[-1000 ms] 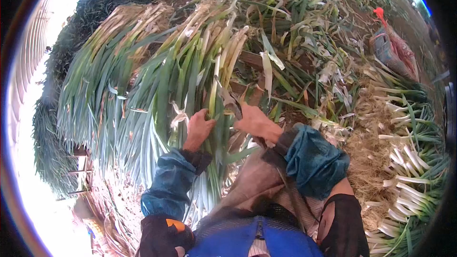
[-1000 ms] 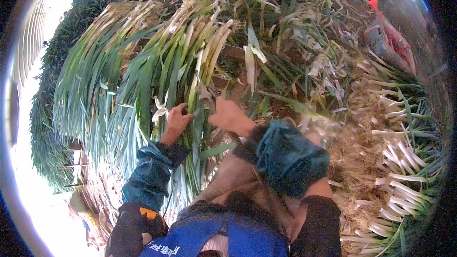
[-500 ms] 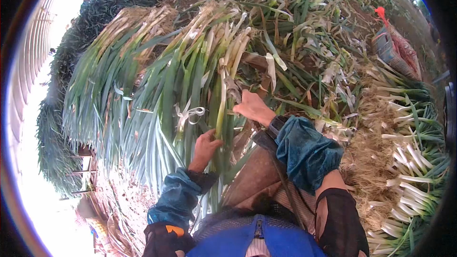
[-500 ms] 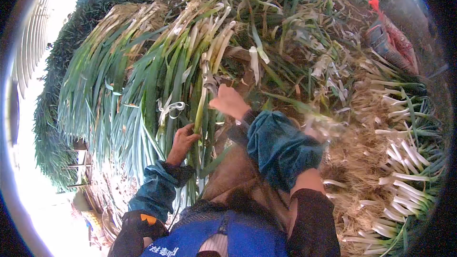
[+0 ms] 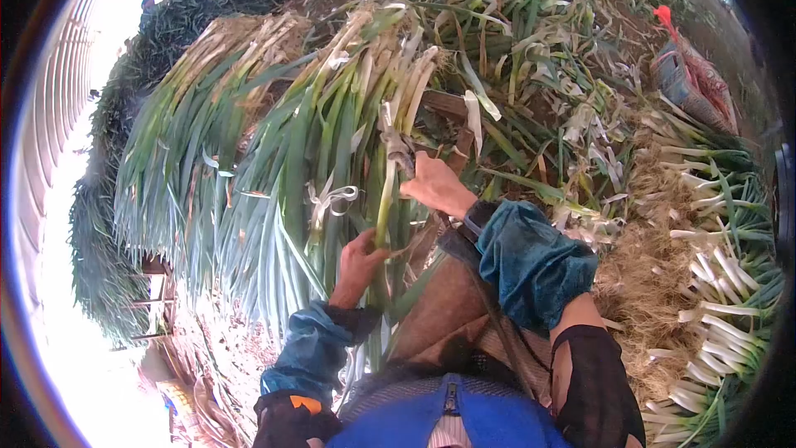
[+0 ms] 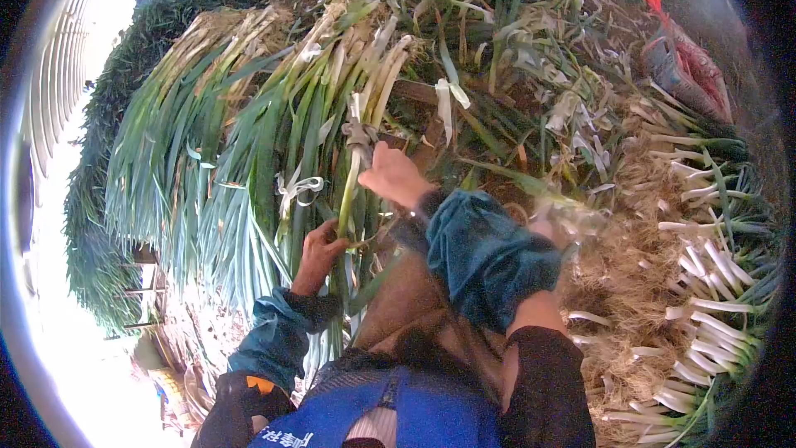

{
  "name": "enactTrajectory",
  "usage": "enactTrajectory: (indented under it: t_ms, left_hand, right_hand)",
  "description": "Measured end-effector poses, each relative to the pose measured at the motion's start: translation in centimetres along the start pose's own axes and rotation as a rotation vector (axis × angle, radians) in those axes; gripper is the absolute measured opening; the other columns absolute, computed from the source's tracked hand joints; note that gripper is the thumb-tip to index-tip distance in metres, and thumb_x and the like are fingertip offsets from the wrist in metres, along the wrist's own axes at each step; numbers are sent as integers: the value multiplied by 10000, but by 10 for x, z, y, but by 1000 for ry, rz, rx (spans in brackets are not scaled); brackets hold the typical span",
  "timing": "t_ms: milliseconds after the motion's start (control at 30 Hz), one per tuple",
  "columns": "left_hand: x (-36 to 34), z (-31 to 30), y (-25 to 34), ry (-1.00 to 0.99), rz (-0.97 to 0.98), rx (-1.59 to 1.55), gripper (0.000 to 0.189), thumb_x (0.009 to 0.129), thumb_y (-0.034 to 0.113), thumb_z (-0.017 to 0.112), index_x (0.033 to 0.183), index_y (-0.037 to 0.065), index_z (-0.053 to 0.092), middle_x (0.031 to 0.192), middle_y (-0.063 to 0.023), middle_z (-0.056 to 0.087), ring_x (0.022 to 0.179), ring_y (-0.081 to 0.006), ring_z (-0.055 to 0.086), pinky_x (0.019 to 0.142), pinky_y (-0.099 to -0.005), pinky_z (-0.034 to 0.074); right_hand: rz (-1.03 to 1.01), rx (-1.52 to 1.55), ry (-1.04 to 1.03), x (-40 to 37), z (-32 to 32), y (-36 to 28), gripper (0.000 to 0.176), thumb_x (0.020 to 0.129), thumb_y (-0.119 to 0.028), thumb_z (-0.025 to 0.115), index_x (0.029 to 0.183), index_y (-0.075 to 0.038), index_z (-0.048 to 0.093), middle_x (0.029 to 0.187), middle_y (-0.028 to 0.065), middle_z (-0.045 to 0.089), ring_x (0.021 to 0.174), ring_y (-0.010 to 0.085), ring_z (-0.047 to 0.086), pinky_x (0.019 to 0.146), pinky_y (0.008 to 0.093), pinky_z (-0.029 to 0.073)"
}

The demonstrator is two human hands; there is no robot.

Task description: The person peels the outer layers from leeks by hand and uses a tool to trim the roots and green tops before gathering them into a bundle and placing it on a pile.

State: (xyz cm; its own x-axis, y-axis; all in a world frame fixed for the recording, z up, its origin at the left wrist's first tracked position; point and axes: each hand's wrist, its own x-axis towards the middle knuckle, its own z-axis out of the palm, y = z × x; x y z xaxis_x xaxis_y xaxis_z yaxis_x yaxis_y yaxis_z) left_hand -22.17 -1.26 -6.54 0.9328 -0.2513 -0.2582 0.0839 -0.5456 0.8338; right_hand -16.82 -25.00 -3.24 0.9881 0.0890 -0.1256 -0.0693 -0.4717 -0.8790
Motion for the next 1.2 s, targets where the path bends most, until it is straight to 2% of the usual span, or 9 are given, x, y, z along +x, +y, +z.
enactTrajectory:
  t_ms: [167, 200, 333, 800, 967, 1033, 1067, 1133, 1200]
  left_hand:
    - [22, 34, -24, -7, 220, 129, 505, 711, 233, 692, 1171, 68, 565, 882, -172, 638, 791, -303, 634, 694, -374, 494]
    - [28, 40, 14, -75, 45, 323, 466, 738, 246, 678, 1154, 74, 559, 921, -194, 636, 838, -365, 618, 718, -430, 490]
    - [94, 62, 20, 68, 577, 484, 346, 811, 192, 569, 1127, 57, 531, 993, -208, 577, 910, -404, 552, 765, -478, 452]
    - [212, 38, 23, 110, 96, 943, 426, 730, 181, 627, 1052, -71, 511, 936, -176, 628, 770, -344, 625, 657, -425, 506]
    - [205, -29, 2, -323, 243, -203, 320, 821, 184, 588, 1052, -38, 598, 950, -128, 652, 854, -232, 625, 810, -346, 487]
    - [165, -29, 58, -500, -170, -922, 276, 837, 137, 576, 1055, -32, 600, 968, -107, 651, 862, -217, 618, 829, -322, 473]
    - [166, -20, 47, -500, -322, -885, 278, 819, 154, 575, 1047, -1, 607, 984, -111, 660, 837, -221, 628, 784, -299, 485]
    - [137, -5, -5, -331, 394, -422, 283, 806, 131, 583, 1053, -6, 601, 996, -119, 653, 846, -210, 628, 794, -297, 483]
    - [119, 3, 17, -576, -205, -730, 282, 767, 106, 614, 1022, -16, 619, 1012, -138, 636, 863, -180, 619, 806, -304, 471]
  right_hand:
    - [-223, -35, -132, -28, 11, -8, 395, 731, -266, 634, 835, 70, 453, 698, 198, 567, 600, 330, 587, 557, 423, 487]
    - [-75, -48, -106, -27, 6, -2, 405, 727, -267, 638, 845, 77, 459, 726, 225, 575, 648, 351, 598, 594, 433, 493]
    - [187, -151, 228, -3, -28, 43, 427, 703, -261, 660, 861, 97, 489, 831, 300, 606, 828, 420, 619, 718, 450, 505]
    - [284, 81, -58, -21, -22, 4, 500, 694, -255, 680, 1024, 67, 488, 911, 278, 596, 891, 385, 589, 784, 385, 452]
    - [298, 41, -56, -31, -25, -2, 508, 700, -245, 677, 1044, 69, 475, 908, 277, 592, 888, 364, 589, 779, 393, 449]
    - [270, 36, -74, -34, -29, -11, 518, 704, -242, 668, 1050, 83, 461, 897, 293, 592, 874, 389, 589, 770, 409, 458]
    - [257, 27, -87, -39, -30, -15, 521, 706, -243, 658, 1044, 96, 454, 885, 308, 592, 860, 418, 589, 761, 422, 467]
    - [254, 16, -109, -50, -29, -16, 525, 710, -246, 649, 1042, 106, 447, 873, 324, 591, 848, 448, 590, 755, 437, 477]
    - [264, 18, -126, -55, -24, -16, 528, 712, -251, 651, 1049, 101, 449, 874, 326, 589, 851, 450, 591, 760, 441, 477]
